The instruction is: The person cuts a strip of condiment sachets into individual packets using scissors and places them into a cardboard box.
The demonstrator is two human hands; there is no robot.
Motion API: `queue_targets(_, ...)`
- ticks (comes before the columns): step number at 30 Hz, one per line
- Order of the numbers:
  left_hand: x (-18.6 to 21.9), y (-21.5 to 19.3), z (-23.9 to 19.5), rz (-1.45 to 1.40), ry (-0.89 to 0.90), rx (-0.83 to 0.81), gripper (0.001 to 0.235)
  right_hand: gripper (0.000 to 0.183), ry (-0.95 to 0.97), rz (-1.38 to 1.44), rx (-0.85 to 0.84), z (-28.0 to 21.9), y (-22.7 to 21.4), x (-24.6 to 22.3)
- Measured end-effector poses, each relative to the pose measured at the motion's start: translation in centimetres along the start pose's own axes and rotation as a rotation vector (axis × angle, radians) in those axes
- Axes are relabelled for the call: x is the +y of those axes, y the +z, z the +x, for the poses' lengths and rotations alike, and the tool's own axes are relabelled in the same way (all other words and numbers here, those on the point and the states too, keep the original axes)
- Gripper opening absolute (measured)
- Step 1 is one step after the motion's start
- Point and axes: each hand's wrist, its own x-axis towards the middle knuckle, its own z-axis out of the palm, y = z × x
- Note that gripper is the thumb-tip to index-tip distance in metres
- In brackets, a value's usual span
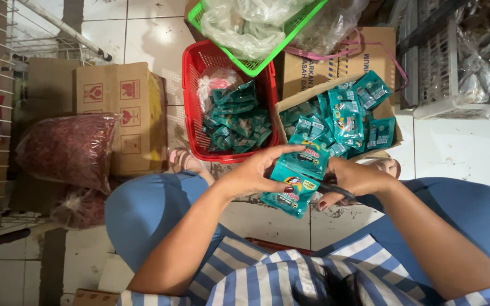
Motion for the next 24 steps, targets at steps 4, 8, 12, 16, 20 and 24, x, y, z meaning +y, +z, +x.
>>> queue_targets(4, 0.0, -0.2, -0.4, -0.035, -0.045, 0.029, 0.086, 0.039, 0.061, -0.056, 0.058, 0.0, 0.4, -0.5)
queue_targets(8, -0.2, 0.0, -0.2, -0.026, -0.045, 0.02, 0.087, 0.053, -0.24, 0.031, 0.057, 0.1, 1.2, -1.9)
queue_targets(12, -0.6, 0.3, 0.2, -0.007, -0.026, -0.017, 0.087, 0.059, -0.26, 0.124, 0.04, 0.2, 1.8, -2.1)
queue_targets(16, -1.9, -0.3, 0.3, -0.099, -0.067, -0.009, 0.085, 0.034, -0.049, -0.111, 0.061, -0.1, 1.0, -1.8)
queue_targets(20, -3.4, -2.4, 0.2, 0.072, -0.041, 0.083, 0.07, 0.029, -0.095, -0.159, 0.213, -3.0, -1.8, -2.1)
queue_targets(24, -2.8, -3.5, 0.7, 0.413, -0.081, 0.342, 0.051, 0.021, -0.317, -0.037, 0.8, -8.2, -5.5, -2.7)
